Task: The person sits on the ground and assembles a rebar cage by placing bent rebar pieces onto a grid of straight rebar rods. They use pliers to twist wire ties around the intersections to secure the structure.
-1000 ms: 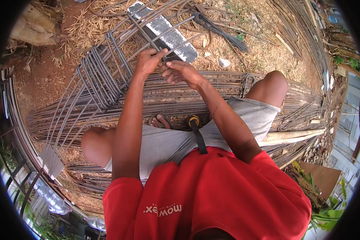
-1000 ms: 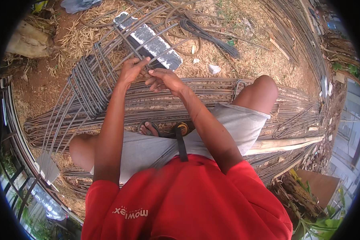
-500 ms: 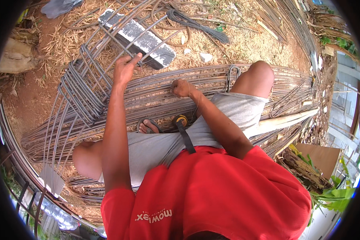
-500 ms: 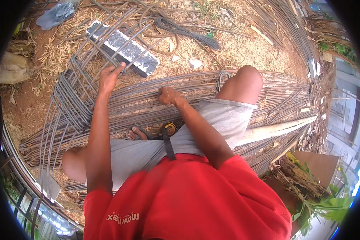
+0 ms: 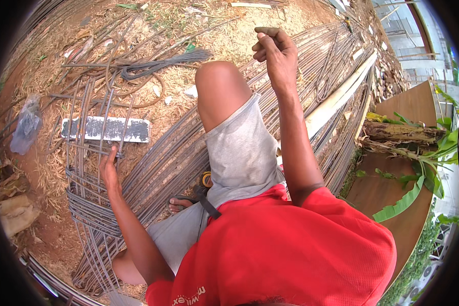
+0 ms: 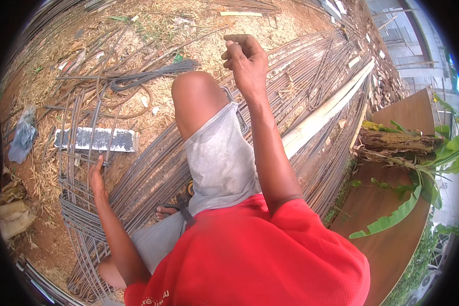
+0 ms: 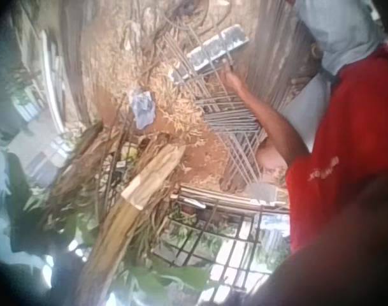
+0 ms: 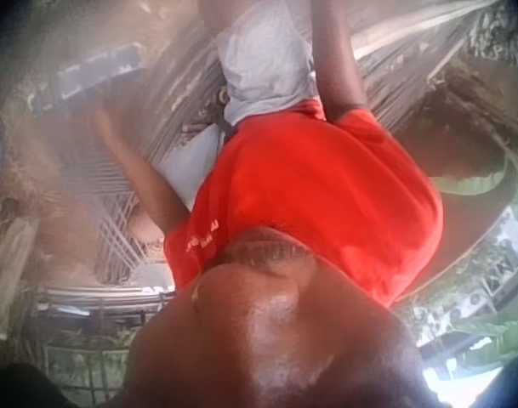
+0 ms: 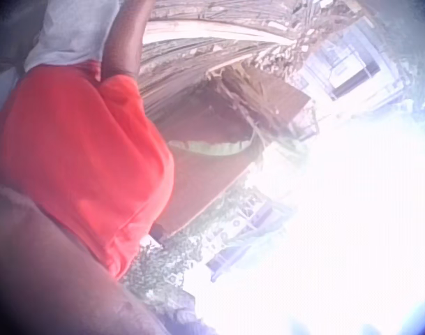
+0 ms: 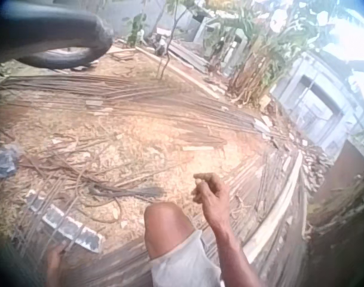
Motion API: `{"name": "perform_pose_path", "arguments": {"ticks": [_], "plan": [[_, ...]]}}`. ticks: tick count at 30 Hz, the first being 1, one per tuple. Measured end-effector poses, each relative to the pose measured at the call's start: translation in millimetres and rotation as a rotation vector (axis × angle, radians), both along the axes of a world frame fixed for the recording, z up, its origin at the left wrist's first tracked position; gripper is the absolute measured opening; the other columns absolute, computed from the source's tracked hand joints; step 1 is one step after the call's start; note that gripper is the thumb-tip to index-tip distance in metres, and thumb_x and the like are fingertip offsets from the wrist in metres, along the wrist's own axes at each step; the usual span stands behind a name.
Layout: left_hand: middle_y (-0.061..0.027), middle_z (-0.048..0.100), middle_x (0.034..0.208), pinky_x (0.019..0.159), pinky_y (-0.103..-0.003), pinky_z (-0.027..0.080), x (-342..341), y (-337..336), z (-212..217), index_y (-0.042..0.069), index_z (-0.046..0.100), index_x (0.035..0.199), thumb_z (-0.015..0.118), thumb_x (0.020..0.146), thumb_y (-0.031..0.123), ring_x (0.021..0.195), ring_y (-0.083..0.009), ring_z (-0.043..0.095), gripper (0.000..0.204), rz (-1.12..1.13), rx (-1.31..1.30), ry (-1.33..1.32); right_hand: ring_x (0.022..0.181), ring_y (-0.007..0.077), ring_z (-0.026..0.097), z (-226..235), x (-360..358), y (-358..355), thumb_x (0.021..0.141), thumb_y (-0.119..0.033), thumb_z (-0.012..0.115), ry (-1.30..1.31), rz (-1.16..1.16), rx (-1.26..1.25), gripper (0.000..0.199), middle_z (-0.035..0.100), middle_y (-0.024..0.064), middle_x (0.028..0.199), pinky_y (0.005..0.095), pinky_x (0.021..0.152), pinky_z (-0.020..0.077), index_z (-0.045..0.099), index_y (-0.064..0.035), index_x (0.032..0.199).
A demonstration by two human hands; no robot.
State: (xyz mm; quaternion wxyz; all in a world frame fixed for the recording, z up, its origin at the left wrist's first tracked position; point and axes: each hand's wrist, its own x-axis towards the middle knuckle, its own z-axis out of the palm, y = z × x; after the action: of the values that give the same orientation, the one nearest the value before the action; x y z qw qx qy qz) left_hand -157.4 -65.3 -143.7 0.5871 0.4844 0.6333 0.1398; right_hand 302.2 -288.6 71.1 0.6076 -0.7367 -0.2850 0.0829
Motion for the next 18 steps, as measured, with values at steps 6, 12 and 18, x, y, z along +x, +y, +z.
{"name": "perform_pose_path", "arguments": {"ticks": [6,12,18], "plan": [[-0.0152,0.069,0.12,0.114,-0.053,0.036,-1,-2,-10,0.0,0.076,0.116,0.081,0.093,0.049,0.122,-0.0288,0.057,0.054,0.093,0.091,0.033,0.119,0.0387,0.066,-166,44,-108,0.083,-0.045,0.085,0.065,-0.427,-0.901,0.076,0.069,0.0253,0.124,0.0521,0.106,0.0507,0.061,-0.0011,0.14],[-0.0092,0.07,0.1,0.088,-0.039,0.056,-4,-3,-9,0.001,0.075,0.102,0.08,0.099,0.031,0.092,-0.0179,0.066,0.03,0.104,0.073,-0.131,0.146,0.0452,0.041,-299,-12,-156,0.067,-0.05,0.095,0.173,-0.263,-1.345,0.117,0.043,0.0266,0.154,0.0587,0.121,0.036,0.038,-0.0059,0.16],[-0.0033,0.065,0.087,0.072,-0.035,0.06,-4,-4,-10,0.004,0.075,0.092,0.08,0.099,0.024,0.078,-0.0152,0.063,0.022,0.111,0.155,-0.148,0.145,0.0433,0.046,-323,18,-156,0.07,-0.047,0.089,0.14,-0.199,-1.415,0.104,0.054,0.0259,0.148,0.0564,0.118,0.0419,0.045,0.0023,0.151]]}}
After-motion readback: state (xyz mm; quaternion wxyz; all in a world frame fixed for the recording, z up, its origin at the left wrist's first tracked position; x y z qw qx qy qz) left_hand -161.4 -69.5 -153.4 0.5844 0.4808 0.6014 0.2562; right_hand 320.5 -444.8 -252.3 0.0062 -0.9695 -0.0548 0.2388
